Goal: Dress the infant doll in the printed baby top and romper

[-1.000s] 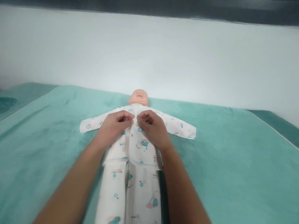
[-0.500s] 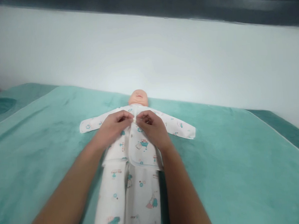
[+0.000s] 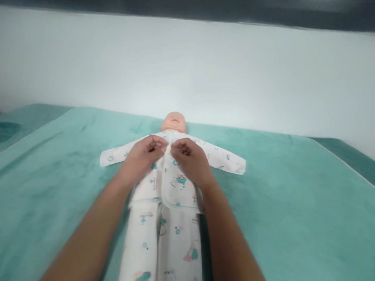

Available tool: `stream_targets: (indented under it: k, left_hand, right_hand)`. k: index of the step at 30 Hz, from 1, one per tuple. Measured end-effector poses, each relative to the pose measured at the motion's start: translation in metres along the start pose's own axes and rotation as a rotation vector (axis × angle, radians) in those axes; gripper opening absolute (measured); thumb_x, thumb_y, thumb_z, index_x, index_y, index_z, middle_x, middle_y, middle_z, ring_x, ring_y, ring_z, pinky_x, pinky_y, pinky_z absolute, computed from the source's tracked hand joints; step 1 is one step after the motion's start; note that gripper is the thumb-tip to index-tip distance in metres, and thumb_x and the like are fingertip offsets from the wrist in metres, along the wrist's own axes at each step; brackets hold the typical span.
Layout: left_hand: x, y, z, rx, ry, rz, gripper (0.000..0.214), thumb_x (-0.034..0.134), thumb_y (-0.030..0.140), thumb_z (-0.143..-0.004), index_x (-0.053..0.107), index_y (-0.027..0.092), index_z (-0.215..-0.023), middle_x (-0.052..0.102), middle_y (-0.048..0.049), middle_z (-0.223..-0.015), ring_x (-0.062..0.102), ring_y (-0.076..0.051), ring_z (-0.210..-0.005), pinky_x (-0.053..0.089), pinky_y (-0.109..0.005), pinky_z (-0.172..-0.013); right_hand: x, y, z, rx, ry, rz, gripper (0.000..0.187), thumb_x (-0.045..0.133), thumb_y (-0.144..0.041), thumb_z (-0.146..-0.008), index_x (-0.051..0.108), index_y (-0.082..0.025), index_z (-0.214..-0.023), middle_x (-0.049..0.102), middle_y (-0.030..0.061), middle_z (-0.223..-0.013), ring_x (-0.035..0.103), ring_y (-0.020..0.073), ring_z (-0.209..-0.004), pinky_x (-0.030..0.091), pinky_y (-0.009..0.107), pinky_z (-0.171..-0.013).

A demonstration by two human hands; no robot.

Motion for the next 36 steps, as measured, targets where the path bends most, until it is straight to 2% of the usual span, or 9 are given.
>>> stream_targets:
  k: [11,17,20,24,29,36]
  left_hand:
    - [0.0001,0.0052,0.0018,0.006,-0.032,-0.007,0.018,0.06,0.025,-0.08,0.069,0.02,-0.094,0.061,-0.0003,-0.079,0.052,-0.012,-0.07,0.04,-0.024,-0.063]
    - [-0.0004,0.0058,0.0033,-0.022,-0.039,0.015,0.018,0.062,0.031,-0.08,0.068,0.021,-0.094,0.056,0.0017,-0.074,0.048,-0.011,-0.064,0.036,-0.023,-0.057]
    - [0.0012,0.0038,0.0029,-0.021,-0.012,0.012,0.019,0.067,0.035,-0.078,0.067,0.021,-0.09,0.053,0.0034,-0.071,0.046,-0.01,-0.063,0.035,-0.023,-0.057]
    - [0.0032,0.0026,0.0022,-0.017,0.036,-0.001,0.016,0.066,0.032,-0.079,0.067,0.018,-0.085,0.055,0.0024,-0.072,0.049,-0.01,-0.066,0.036,-0.022,-0.06]
    - [0.0033,0.0023,0.001,-0.034,0.039,-0.008,0.014,0.065,0.029,-0.078,0.069,0.017,-0.084,0.058,0.0018,-0.072,0.05,-0.01,-0.066,0.036,-0.022,-0.06]
    - [0.0024,0.0012,0.0013,-0.036,0.042,-0.012,0.014,0.064,0.027,-0.077,0.071,0.018,-0.085,0.053,0.0041,-0.066,0.045,-0.009,-0.061,0.033,-0.021,-0.056]
  right_hand:
    - [0.0018,-0.0001,0.0,-0.002,0.009,-0.061,0.011,0.067,-0.031,-0.079,0.065,-0.023,-0.087,0.059,-0.0015,-0.077,0.052,0.0136,-0.072,0.042,0.028,-0.068]
    - [0.0024,0.0012,-0.0002,0.003,0.006,-0.087,0.011,0.067,-0.031,-0.08,0.065,-0.023,-0.087,0.059,-0.0015,-0.077,0.052,0.0135,-0.073,0.042,0.028,-0.068]
    - [0.0023,0.0009,0.0001,-0.001,-0.003,-0.079,0.011,0.067,-0.031,-0.08,0.065,-0.023,-0.088,0.058,-0.0018,-0.077,0.051,0.013,-0.072,0.041,0.027,-0.067]
    - [0.0017,0.0004,0.0007,-0.002,0.0,-0.059,0.011,0.067,-0.03,-0.08,0.064,-0.022,-0.088,0.057,-0.0029,-0.075,0.05,0.012,-0.07,0.04,0.026,-0.065]
    - [0.0017,0.0009,0.0008,-0.001,-0.002,-0.046,0.01,0.065,-0.028,-0.081,0.064,-0.022,-0.089,0.055,-0.0032,-0.074,0.049,0.0115,-0.069,0.039,0.026,-0.065]
    - [0.0016,0.0007,0.0005,0.0,0.0,-0.03,0.011,0.065,-0.029,-0.081,0.064,-0.022,-0.089,0.055,-0.0033,-0.074,0.049,0.0116,-0.07,0.039,0.026,-0.065]
Point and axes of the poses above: each hand's wrist, its own z-axis away from the middle knuckle, its own x-axis out of the palm, y = z × x, the point moved 3 cm from there along -z, towards the middle knuckle
